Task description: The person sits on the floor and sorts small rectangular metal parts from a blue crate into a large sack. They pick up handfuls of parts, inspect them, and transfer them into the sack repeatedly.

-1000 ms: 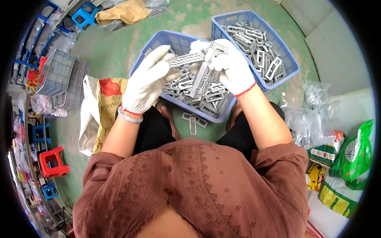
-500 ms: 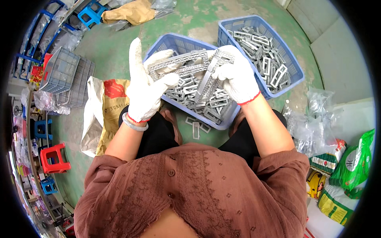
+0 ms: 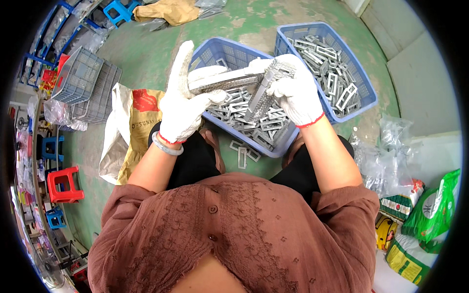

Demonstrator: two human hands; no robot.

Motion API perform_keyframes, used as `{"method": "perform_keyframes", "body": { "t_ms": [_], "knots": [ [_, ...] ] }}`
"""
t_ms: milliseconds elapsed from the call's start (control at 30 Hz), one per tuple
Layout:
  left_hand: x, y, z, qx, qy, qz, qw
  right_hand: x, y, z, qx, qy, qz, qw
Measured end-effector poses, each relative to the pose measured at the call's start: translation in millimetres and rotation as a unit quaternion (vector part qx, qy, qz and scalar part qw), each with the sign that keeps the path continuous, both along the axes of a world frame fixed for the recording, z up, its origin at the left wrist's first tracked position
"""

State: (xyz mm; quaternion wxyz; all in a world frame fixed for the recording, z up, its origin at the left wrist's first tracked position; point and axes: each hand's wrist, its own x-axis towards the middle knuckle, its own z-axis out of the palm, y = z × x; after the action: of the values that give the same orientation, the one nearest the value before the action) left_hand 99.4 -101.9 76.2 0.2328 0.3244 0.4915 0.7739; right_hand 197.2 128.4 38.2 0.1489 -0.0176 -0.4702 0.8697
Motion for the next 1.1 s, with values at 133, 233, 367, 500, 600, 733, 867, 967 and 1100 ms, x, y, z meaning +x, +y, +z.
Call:
{"method": "perform_keyframes", "body": {
  "t_ms": [133, 233, 367, 500, 600, 733, 867, 967, 1100],
  "knots": [
    [0, -3, -1, 0.007, 0.001, -0.006, 1.000, 0, -4, 0, 0.010, 0.022, 0.004, 1.000],
    [1, -7, -2, 0.017, 0.002, -0.011, 1.000, -2, -11, 3, 0.011, 0.026, -0.007, 1.000],
    [-1, -18, -3, 0.020, 0.005, -0.005, 1.000, -2, -24, 8, 0.011, 0.014, 0.001, 1.000],
    [-7, -41, 2, 0.019, -0.007, 0.009, 1.000, -6, -27, 0, 0.016, 0.016, 0.031, 0.999],
    [-7, -53, 3, 0.022, -0.006, 0.035, 0.999, -6, -45, 13, 0.001, 0.000, 0.049, 0.999],
    [-6, -59, 0, 0.032, -0.043, 0.030, 0.998, -7, -52, 12, 0.001, 0.005, 0.055, 0.998],
    [-8, -59, -6, 0.079, -0.125, -0.004, 0.989, -1, -56, 12, 0.020, 0.000, 0.051, 0.999],
    [-9, -58, -8, 0.082, -0.139, 0.002, 0.987, 5, -65, 24, 0.032, 0.024, 0.045, 0.998],
    [-12, -59, -12, 0.108, -0.142, -0.021, 0.984, 7, -66, 29, 0.088, 0.050, 0.063, 0.993]
  ]
}}
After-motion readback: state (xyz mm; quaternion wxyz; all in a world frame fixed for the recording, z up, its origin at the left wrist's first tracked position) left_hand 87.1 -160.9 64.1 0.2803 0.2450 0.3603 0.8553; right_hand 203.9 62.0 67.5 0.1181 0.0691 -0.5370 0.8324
